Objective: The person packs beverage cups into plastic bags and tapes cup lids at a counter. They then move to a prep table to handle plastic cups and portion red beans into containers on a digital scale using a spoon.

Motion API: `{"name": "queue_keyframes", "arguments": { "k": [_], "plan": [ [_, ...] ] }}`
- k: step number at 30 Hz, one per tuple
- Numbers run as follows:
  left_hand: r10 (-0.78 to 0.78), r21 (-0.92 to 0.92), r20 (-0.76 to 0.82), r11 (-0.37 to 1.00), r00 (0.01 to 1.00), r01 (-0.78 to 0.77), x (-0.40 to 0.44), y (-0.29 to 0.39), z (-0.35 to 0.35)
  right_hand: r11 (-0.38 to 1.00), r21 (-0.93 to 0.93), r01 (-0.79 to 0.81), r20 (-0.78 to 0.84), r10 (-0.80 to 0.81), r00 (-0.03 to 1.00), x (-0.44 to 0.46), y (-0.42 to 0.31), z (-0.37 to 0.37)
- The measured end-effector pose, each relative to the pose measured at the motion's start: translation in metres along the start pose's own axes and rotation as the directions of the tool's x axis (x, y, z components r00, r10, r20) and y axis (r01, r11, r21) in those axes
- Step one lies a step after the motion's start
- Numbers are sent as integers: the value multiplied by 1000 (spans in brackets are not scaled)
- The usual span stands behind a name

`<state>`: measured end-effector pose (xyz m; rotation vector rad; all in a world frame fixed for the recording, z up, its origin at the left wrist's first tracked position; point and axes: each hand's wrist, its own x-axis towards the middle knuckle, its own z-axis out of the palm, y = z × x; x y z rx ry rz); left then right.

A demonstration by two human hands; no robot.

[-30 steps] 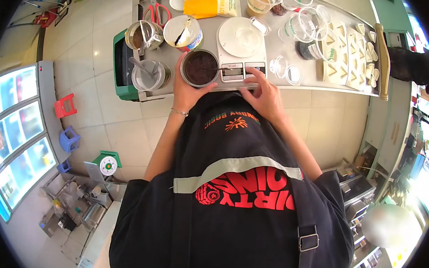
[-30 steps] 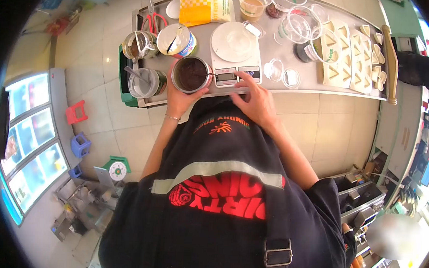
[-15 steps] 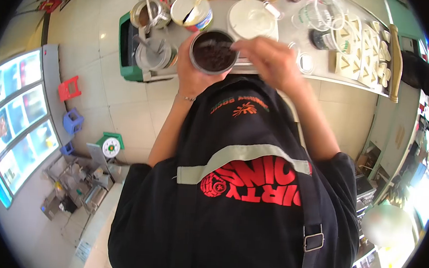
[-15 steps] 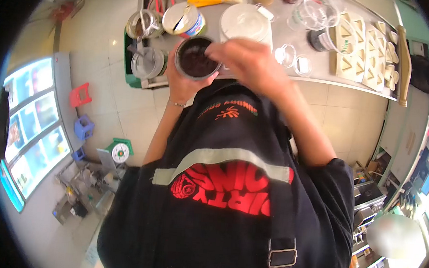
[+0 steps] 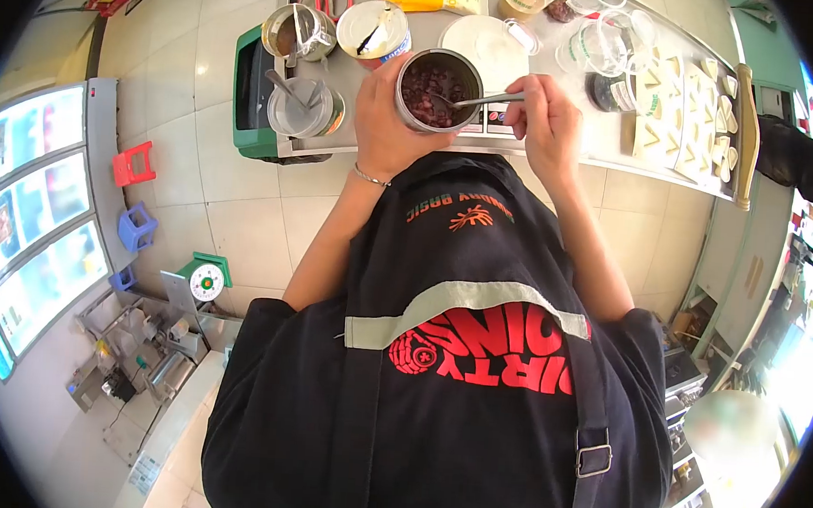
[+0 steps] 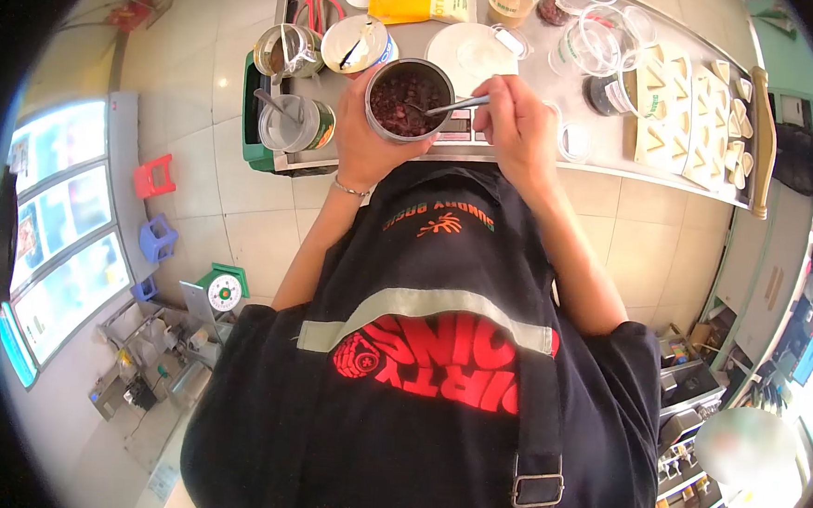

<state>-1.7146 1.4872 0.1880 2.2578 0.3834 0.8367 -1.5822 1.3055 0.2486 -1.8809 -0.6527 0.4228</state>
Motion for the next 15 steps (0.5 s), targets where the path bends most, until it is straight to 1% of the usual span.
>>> {"name": "queue_keyframes", "arguments": {
  "k": [2, 3, 7, 9, 14, 15],
  "plan": [
    [4, 48, 0, 999, 1000, -4, 0, 0, 1, 968, 195, -159, -62, 174, 983, -2, 8, 2],
    [8, 48, -1, 999, 1000, -8, 0, 0, 1, 959, 236, -158, -72, 179, 981, -2, 11, 4],
    [33, 103, -2, 994, 999, -33, 1, 1, 3, 950, 247, -192, -75, 216, 973, -2, 20, 6],
    [37, 121, -14, 992, 999, -35, 2, 2, 6, 930, 284, -233, -66, 261, 963, -3, 23, 4],
    [-38, 123, -48, 991, 998, 44, 2, 4, 10, 918, 335, -214, -115, 265, 957, 3, 21, 0],
    [-33, 123, -53, 992, 998, 40, 2, 4, 13, 915, 348, -203, -128, 261, 957, 6, 22, -1]
  ]
}}
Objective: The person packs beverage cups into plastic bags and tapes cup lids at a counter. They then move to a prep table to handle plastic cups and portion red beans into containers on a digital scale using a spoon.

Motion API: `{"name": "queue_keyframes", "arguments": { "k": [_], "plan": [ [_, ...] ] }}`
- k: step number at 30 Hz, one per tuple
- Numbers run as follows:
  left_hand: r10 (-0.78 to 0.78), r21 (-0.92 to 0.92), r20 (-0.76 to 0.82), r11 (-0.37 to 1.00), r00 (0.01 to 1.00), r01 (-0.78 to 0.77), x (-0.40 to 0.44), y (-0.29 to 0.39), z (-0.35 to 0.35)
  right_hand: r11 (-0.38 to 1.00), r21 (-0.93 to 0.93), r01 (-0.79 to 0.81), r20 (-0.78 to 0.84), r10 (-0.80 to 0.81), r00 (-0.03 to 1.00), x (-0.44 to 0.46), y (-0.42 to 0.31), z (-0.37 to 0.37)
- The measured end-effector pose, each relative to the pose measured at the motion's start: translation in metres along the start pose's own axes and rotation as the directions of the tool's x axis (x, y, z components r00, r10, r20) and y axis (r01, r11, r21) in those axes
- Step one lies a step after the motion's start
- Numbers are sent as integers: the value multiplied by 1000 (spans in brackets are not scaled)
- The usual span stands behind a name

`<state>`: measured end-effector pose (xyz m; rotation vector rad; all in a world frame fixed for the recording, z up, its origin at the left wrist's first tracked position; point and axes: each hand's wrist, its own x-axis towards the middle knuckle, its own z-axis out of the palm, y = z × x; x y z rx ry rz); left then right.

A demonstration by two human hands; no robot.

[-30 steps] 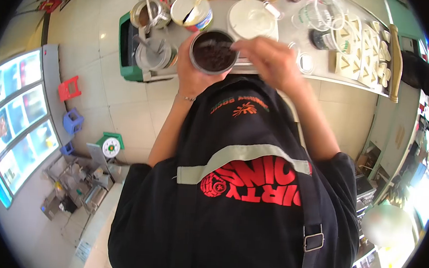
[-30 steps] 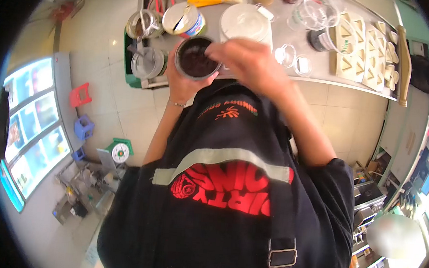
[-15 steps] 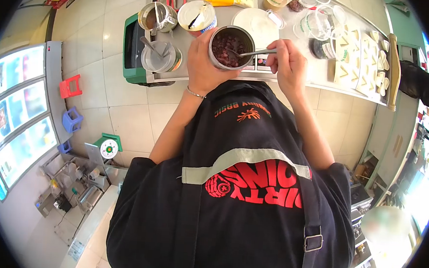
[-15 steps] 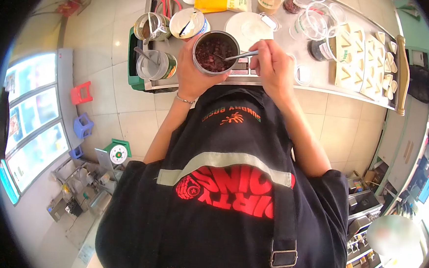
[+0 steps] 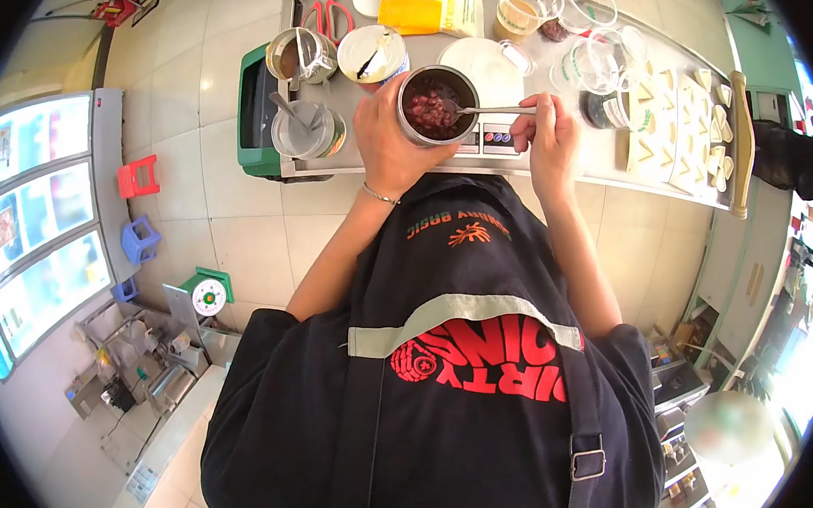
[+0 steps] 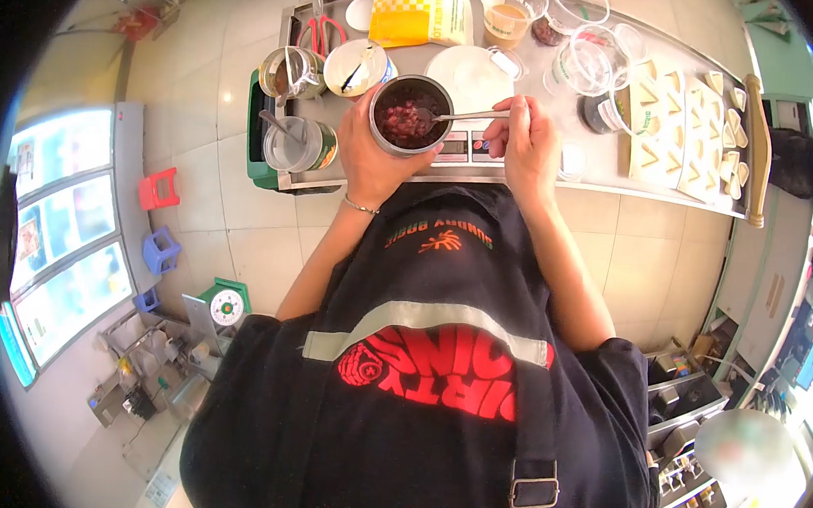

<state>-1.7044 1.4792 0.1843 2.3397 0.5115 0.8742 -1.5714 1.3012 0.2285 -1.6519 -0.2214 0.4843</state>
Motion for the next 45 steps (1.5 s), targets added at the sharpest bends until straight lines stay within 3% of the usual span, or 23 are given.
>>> {"name": "queue_keyframes", "arguments": {
  "k": [13, 21, 24, 27, 29, 31, 35, 38, 40, 41, 43, 45],
  "plan": [
    [-48, 8, 1, 999, 999, 48, 2, -3, 5, 999, 12, 46, -79, -45, 996, 18, -9, -22],
    [-77, -31, -14, 997, 997, 77, -7, -15, -1, 986, 139, 93, -216, -61, 974, 33, 2, -47],
    [-88, -21, -19, 996, 996, 87, -10, -18, -4, 997, -21, 79, -289, -82, 954, 35, 8, -48],
    [-116, -21, -27, 993, 993, 115, -12, -18, -5, 990, -88, 111, -256, -130, 958, 36, 23, -39],
    [-136, -12, -9, 991, 991, 136, -13, -18, -7, 946, -227, 234, -91, -259, 962, 30, 31, -33],
    [-129, -7, -7, 992, 992, 129, -14, -21, -6, 851, -354, 389, -25, -425, 905, 21, 33, -30],
    [-128, -11, -10, 992, 992, 128, -14, -24, -4, 857, -375, 354, -79, -410, 909, 15, 28, -29],
    [-129, -24, 13, 991, 992, 130, -9, -23, -3, 882, -370, 291, -171, -373, 912, 15, 22, -25],
    [-137, -34, 34, 990, 990, 138, -9, -24, -1, 956, -233, 180, -318, -250, 915, 18, 19, -22],
    [-138, -42, 45, 989, 989, 140, -7, -25, 0, 956, -234, 177, -319, -247, 915, 18, 19, -23],
    [-117, -60, 32, 991, 993, 119, -6, -26, 1, 985, 38, 170, -331, -148, 932, 19, 15, -23],
    [-103, -112, 33, 988, 994, 106, -6, -26, 1, 979, 70, 191, -314, -160, 936, 12, 9, -18]
  ]
}}
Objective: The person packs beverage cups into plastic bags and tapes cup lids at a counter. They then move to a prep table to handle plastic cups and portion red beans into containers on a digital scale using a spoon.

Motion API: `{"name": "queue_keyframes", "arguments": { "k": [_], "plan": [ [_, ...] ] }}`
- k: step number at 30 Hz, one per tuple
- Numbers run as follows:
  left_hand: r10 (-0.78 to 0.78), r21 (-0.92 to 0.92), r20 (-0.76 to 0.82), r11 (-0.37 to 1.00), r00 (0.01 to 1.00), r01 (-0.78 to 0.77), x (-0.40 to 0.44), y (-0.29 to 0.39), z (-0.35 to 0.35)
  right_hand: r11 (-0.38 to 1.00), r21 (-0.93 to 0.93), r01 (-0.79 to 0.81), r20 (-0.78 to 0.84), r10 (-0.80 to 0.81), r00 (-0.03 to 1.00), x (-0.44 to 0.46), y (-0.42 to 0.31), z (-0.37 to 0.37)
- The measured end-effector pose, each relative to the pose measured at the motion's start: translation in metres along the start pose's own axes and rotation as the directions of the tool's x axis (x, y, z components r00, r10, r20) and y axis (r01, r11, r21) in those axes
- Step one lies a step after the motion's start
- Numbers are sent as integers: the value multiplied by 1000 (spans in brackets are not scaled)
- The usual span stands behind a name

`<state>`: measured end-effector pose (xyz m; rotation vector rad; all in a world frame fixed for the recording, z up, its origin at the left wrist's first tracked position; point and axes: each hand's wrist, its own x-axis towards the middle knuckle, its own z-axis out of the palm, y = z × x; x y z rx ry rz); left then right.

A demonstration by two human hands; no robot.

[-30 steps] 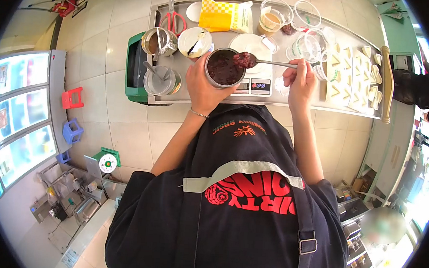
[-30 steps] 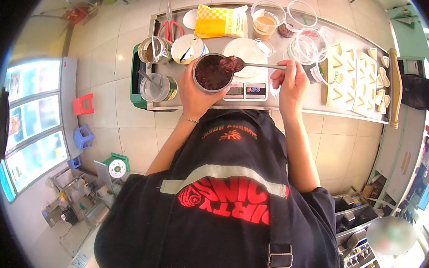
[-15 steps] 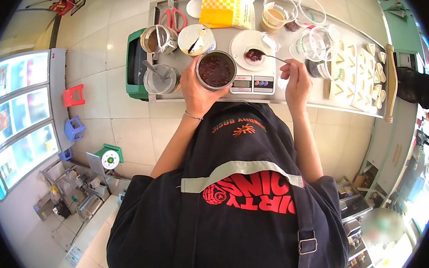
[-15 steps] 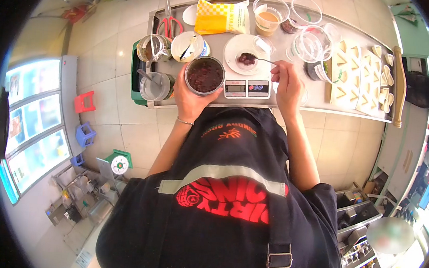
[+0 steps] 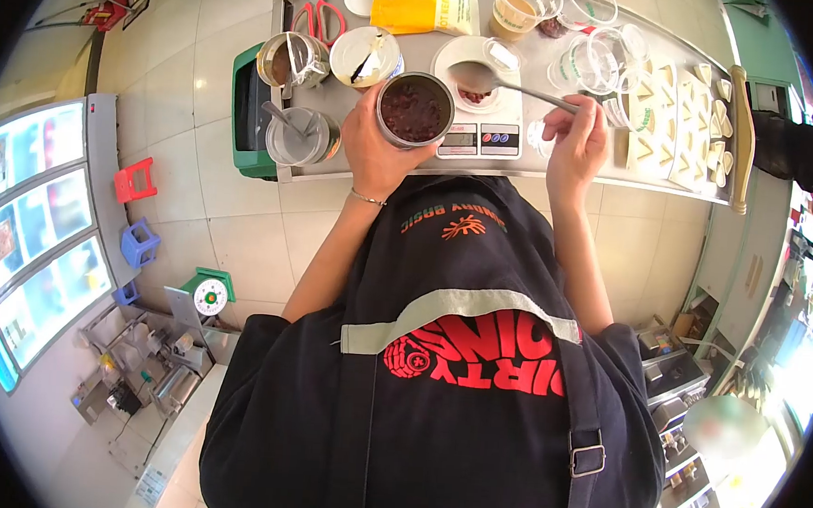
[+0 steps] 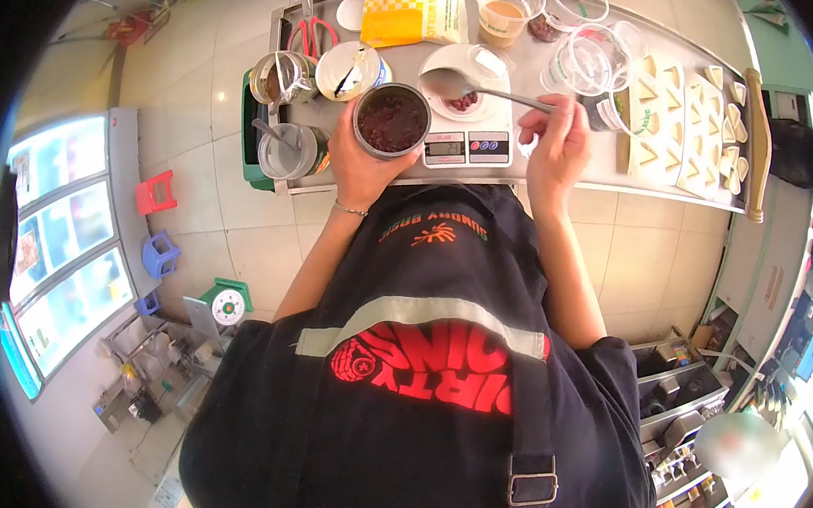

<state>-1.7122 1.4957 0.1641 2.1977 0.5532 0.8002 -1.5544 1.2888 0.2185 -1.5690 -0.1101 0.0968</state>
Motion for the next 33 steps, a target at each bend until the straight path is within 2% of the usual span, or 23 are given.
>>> {"name": "queue_keyframes", "arguments": {
  "k": [2, 4, 5, 6, 9, 11, 12, 15, 18, 22, 24, 26, 30, 33],
  "plan": [
    [19, 6, 4, 1000, 1000, -19, 0, 1, -1, 997, -48, 61, 236, -48, 970, -10, -5, 7],
    [42, 7, 11, 999, 999, -42, 0, 4, -1, 936, -227, 269, 487, -130, 864, -22, -7, 22],
    [60, 40, 8, 997, 998, -60, 1, 5, -1, 911, -269, 314, 593, -100, 799, -25, -5, 26],
    [78, 75, 5, 994, 997, -78, 2, 7, -2, 927, -250, 279, 642, -57, 765, -28, -3, 30],
    [97, 102, -8, 990, 995, -96, 3, 11, -5, 928, -235, 290, 653, -71, 754, -39, 0, 30],
    [93, 113, -7, 989, 996, -91, 1, 11, -7, 959, -284, -4, 463, 140, 875, -41, -2, 28],
    [91, 119, -4, 989, 996, -90, 0, 10, -7, 959, -284, -2, 465, 139, 874, -39, -1, 28],
    [75, 125, -4, 989, 997, -74, -3, 9, -6, 971, -152, -182, 351, 225, 909, -32, 11, 29],
    [71, 121, -22, 990, 997, -68, -4, 9, -4, 968, -75, -239, 337, 250, 907, -29, 20, 28],
    [33, 156, 12, 987, 999, -35, -7, 10, -6, 967, -103, -231, 329, 252, 910, -21, 18, 24],
    [20, 144, 8, 989, 1000, -21, -9, 8, -6, 974, -6, -225, 308, 215, 927, -18, 13, 22],
    [8, 132, 5, 991, 1000, -9, -11, 6, -6, 976, -14, -216, 314, 210, 926, -12, 11, 16],
    [-8, 69, -38, 998, 999, 11, -15, -2, -2, 982, 6, -190, 242, 183, 953, 2, 8, -2],
    [-26, 65, -48, 997, 998, 29, -18, -6, -1, 995, -60, -83, 139, 90, 986, 10, 7, -16]
  ]
}}
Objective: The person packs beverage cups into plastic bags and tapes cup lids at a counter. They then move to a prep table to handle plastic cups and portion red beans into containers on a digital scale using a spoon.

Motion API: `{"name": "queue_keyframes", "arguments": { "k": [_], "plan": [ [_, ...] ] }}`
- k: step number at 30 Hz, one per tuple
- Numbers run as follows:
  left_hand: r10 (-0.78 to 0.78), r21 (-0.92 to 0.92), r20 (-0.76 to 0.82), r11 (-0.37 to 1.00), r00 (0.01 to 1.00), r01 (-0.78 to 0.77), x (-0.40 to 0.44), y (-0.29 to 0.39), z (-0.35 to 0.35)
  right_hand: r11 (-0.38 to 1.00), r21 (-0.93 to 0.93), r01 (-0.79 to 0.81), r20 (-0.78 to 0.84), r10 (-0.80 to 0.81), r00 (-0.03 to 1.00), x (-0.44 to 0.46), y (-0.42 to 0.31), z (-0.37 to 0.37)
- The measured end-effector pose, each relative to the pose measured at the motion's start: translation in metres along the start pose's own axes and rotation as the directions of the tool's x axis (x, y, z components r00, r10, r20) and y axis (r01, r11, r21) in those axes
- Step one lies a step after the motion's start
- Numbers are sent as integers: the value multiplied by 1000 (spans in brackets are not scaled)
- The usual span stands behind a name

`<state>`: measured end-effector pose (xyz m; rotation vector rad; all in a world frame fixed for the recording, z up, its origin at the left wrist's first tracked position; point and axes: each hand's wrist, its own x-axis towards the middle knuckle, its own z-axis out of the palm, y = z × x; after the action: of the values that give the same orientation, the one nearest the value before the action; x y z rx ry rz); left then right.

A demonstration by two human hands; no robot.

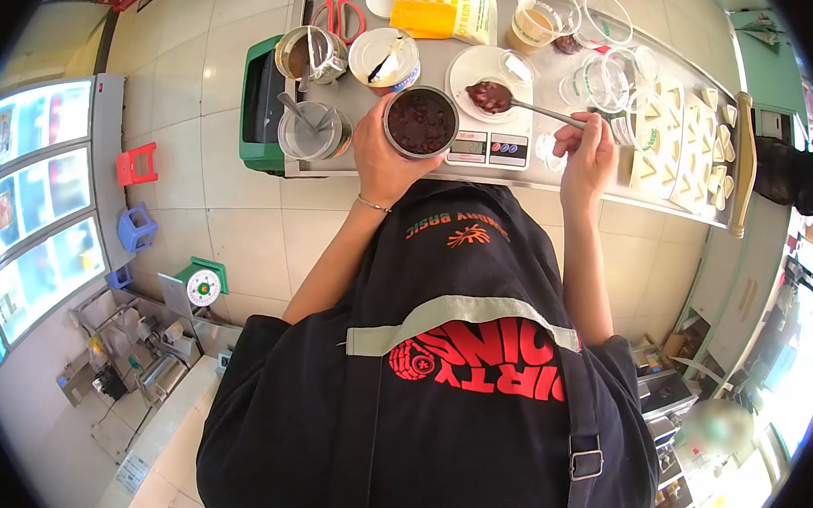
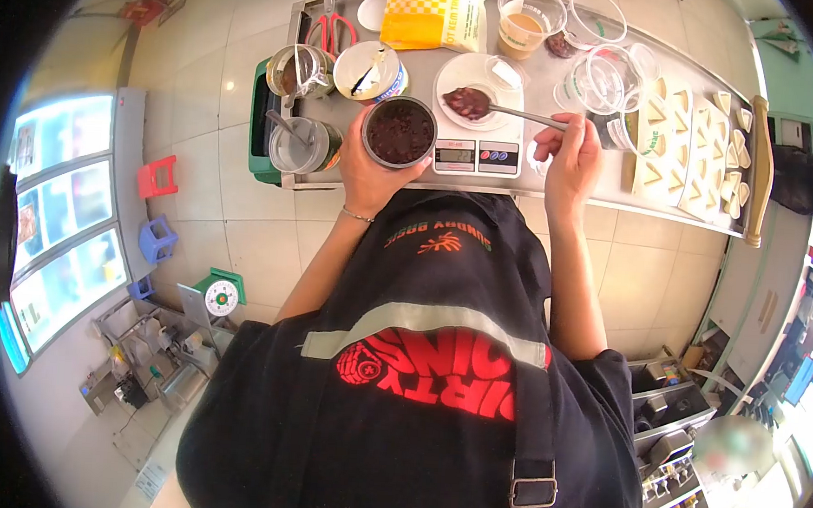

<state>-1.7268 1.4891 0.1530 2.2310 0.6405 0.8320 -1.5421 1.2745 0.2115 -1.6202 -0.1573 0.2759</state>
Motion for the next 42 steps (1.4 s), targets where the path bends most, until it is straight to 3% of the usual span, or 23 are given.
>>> {"name": "queue_keyframes", "arguments": {
  "k": [5, 7, 9, 11, 12, 14, 15, 17, 19, 21, 23, 24, 25, 27, 29, 31, 33, 35, 37, 38, 39, 41, 42],
  "plan": [
    [-67, -54, 38, 996, 997, 69, -6, -8, 0, 952, -249, 181, 53, -173, 984, -10, 6, 1],
    [-107, -110, 46, 988, 993, 112, -5, -9, 0, 833, -357, 423, 184, -381, 906, -14, 11, 2],
    [-104, -93, 54, 990, 993, 109, -6, -10, -2, 841, -346, 416, 163, -383, 909, -16, 12, 1],
    [-109, -125, 52, 985, 993, 115, -7, -11, -2, 913, -264, 312, -1, -324, 946, -18, 11, 1],
    [-112, -155, 47, 981, 993, 118, -7, -13, -2, 912, -265, 313, -3, -326, 945, -19, 7, 3],
    [-107, -147, 52, 982, 993, 114, -7, -16, -1, 988, -24, 154, -86, -155, 984, -21, -1, 6],
    [-101, -143, 55, 984, 993, 108, -8, -18, 1, 987, -28, 155, -91, -157, 983, -25, -1, 11],
    [-69, -186, 76, 979, 995, 82, -9, -25, 3, 994, 38, 103, 118, -107, 987, -29, -4, 20],
    [-90, -269, 94, 957, 992, 112, -9, -27, 3, 988, -126, 92, 288, -53, 956, -39, -21, 45],
    [-75, -200, 78, 976, 994, 90, -7, -21, 5, 934, -199, 297, 514, -159, 843, -42, -35, 60],
    [-62, -297, 28, 953, 998, 68, -13, -25, 11, 952, -198, 235, 528, -98, 844, -44, -23, 61],
    [72, -102, -8, 992, 997, -72, -9, -25, 12, 930, -218, 297, 548, -135, 826, -41, -12, 53],
    [-80, -412, 76, 905, 994, 104, -13, -27, 14, 933, -223, 284, 483, -147, 863, -40, -11, 53],
    [-161, -453, 144, 866, 976, 210, -12, -16, 11, 928, -288, 237, 385, -114, 916, -26, -14, 42],
    [-150, -302, 138, 935, 979, 186, -17, -26, 6, 921, -366, 132, 294, -20, 956, -22, -19, 34],
    [-134, -293, 142, 941, 981, 171, -12, -22, 4, 898, -379, 223, 335, -92, 938, -18, -16, 28],
    [-127, -271, 159, 948, 979, 167, -15, -20, 2, 699, -556, 450, 354, -290, 889, -14, 3, 30],
    [-92, -231, 119, 966, 989, 118, -12, -15, 6, 674, -613, 411, 349, -236, 907, -6, 1, 33],
    [-63, -243, 123, 966, 990, 91, -9, -22, 13, 416, -682, 602, 582, -190, 791, 1, -11, 40],
    [-40, -280, 118, 957, 992, 72, -12, -27, 15, 296, -687, 664, 685, -43, 728, 11, -13, 46],
    [-22, -309, 115, 949, 993, 57, -16, -31, 12, 308, -679, 667, 689, -46, 723, 19, -2, 51],
    [-47, -334, 105, 939, 993, 79, -19, -36, 13, 32, -557, 830, 828, -57, 558, 39, 19, 57],
    [-29, -322, 107, 945, 994, 62, -18, -37, 12, 50, -532, 845, 847, 42, 531, 47, 9, 58]
  ]
}}
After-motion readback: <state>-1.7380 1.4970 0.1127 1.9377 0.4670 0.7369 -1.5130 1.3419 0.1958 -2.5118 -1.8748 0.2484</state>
